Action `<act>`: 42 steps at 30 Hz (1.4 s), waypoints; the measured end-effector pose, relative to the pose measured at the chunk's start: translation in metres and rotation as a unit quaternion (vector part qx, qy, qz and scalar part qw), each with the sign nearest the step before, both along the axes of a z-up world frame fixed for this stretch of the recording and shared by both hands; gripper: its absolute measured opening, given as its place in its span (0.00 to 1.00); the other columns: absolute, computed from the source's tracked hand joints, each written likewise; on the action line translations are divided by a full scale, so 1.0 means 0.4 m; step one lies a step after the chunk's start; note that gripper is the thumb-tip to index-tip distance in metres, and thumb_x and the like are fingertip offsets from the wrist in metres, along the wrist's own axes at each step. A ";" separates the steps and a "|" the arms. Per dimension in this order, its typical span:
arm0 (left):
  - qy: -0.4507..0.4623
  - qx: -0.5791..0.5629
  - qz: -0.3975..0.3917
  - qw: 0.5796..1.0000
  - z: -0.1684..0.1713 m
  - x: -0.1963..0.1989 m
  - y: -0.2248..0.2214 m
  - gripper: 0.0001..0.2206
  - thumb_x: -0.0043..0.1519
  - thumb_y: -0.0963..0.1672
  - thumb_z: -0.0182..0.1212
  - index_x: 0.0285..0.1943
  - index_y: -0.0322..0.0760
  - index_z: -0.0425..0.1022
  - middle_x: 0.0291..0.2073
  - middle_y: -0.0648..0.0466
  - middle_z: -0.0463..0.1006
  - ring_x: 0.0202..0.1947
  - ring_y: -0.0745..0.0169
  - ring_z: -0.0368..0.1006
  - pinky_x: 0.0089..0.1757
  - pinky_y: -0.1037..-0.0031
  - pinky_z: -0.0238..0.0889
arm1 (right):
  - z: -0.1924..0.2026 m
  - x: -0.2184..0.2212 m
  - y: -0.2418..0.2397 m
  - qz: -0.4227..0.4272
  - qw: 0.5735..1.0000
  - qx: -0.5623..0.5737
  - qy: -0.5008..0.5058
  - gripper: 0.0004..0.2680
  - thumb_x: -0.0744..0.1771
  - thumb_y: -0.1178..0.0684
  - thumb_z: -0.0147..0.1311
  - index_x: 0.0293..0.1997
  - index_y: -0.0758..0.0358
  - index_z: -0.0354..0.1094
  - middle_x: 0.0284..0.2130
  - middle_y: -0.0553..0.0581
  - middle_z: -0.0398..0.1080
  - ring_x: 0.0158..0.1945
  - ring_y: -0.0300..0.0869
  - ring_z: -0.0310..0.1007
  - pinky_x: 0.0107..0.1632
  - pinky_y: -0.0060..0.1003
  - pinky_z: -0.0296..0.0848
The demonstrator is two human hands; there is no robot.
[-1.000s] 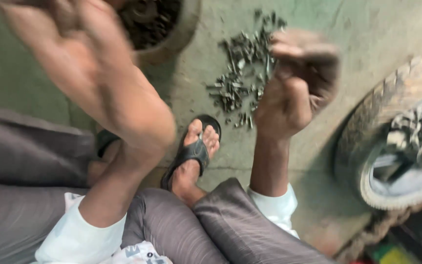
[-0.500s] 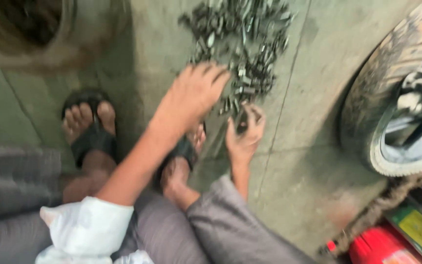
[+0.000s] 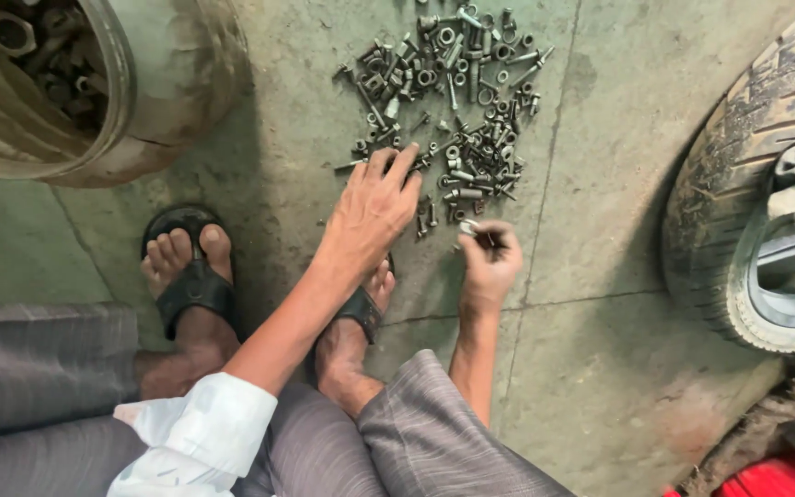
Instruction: Sorting various small metal bolts, nuts, and fasteners from a pile on the floor into a container.
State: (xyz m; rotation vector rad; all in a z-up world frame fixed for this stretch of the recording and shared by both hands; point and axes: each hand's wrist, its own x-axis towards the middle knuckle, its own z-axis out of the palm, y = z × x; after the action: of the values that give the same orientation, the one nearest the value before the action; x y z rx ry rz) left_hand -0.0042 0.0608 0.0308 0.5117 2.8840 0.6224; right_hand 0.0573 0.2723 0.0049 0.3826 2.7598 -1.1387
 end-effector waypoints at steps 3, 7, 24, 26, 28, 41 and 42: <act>-0.020 0.019 0.013 1.000 0.015 -0.015 0.003 0.15 0.54 0.40 0.59 0.50 0.32 0.74 0.58 0.45 0.70 0.57 0.47 0.66 0.53 0.63 0.64 | -0.032 0.031 0.046 -0.239 0.806 -0.541 -0.015 0.09 0.65 0.63 0.58 0.48 0.68 0.65 0.40 0.62 0.67 0.41 0.48 0.68 0.43 0.44 0.68; -0.021 0.034 0.035 0.999 0.029 -0.026 0.020 0.16 0.52 0.39 0.60 0.50 0.33 0.74 0.44 0.48 0.70 0.48 0.49 0.66 0.46 0.63 0.64 | -0.009 0.019 0.045 -0.164 0.544 -0.821 -0.063 0.10 0.68 0.57 0.47 0.52 0.70 0.63 0.44 0.62 0.67 0.48 0.49 0.68 0.53 0.42 0.69; -0.022 0.149 0.085 0.985 0.026 -0.037 -0.018 0.10 0.55 0.40 0.62 0.46 0.35 0.78 0.37 0.48 0.74 0.43 0.49 0.70 0.43 0.62 0.65 | 0.076 -0.109 -0.045 0.022 0.998 0.049 0.032 0.12 0.65 0.62 0.63 0.53 0.59 0.78 0.32 0.55 0.66 0.36 0.42 0.68 0.39 0.39 0.70; -0.164 0.413 0.207 0.872 0.039 -0.057 -0.022 0.11 0.61 0.39 0.58 0.51 0.33 0.78 0.35 0.53 0.77 0.37 0.58 0.75 0.40 0.67 0.70 | 0.077 -0.128 -0.053 0.167 0.966 0.167 0.109 0.12 0.64 0.61 0.65 0.53 0.60 0.79 0.31 0.57 0.63 0.37 0.46 0.64 0.42 0.41 0.67; -0.263 0.531 0.247 0.767 -0.015 -0.059 -0.030 0.11 0.62 0.39 0.53 0.51 0.31 0.77 0.34 0.54 0.79 0.35 0.63 0.76 0.39 0.70 0.72 | 0.086 -0.133 -0.054 0.182 0.960 0.178 0.114 0.10 0.64 0.60 0.65 0.50 0.60 0.78 0.33 0.56 0.65 0.39 0.46 0.65 0.43 0.40 0.68; -0.219 0.451 0.286 0.816 -0.029 0.000 -0.006 0.09 0.65 0.41 0.49 0.47 0.33 0.75 0.28 0.51 0.76 0.30 0.62 0.73 0.34 0.71 0.65 | 0.109 -0.048 -0.008 -0.258 0.557 -0.784 -0.093 0.16 0.66 0.54 0.48 0.60 0.68 0.67 0.63 0.70 0.67 0.69 0.59 0.64 0.73 0.52 0.61; -0.220 0.451 0.288 0.816 -0.011 -0.004 -0.012 0.09 0.65 0.41 0.49 0.47 0.33 0.75 0.28 0.51 0.76 0.30 0.62 0.73 0.34 0.71 0.65 | 0.107 -0.041 -0.007 -0.259 0.558 -0.783 -0.095 0.16 0.66 0.54 0.48 0.60 0.68 0.67 0.63 0.70 0.67 0.69 0.59 0.64 0.73 0.52 0.61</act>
State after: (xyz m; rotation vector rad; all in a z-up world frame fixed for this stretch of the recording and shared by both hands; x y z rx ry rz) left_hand -0.0057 0.0560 0.0265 -0.4345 2.0944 1.9160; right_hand 0.0410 0.2694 0.0478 0.8509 0.5121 -2.7148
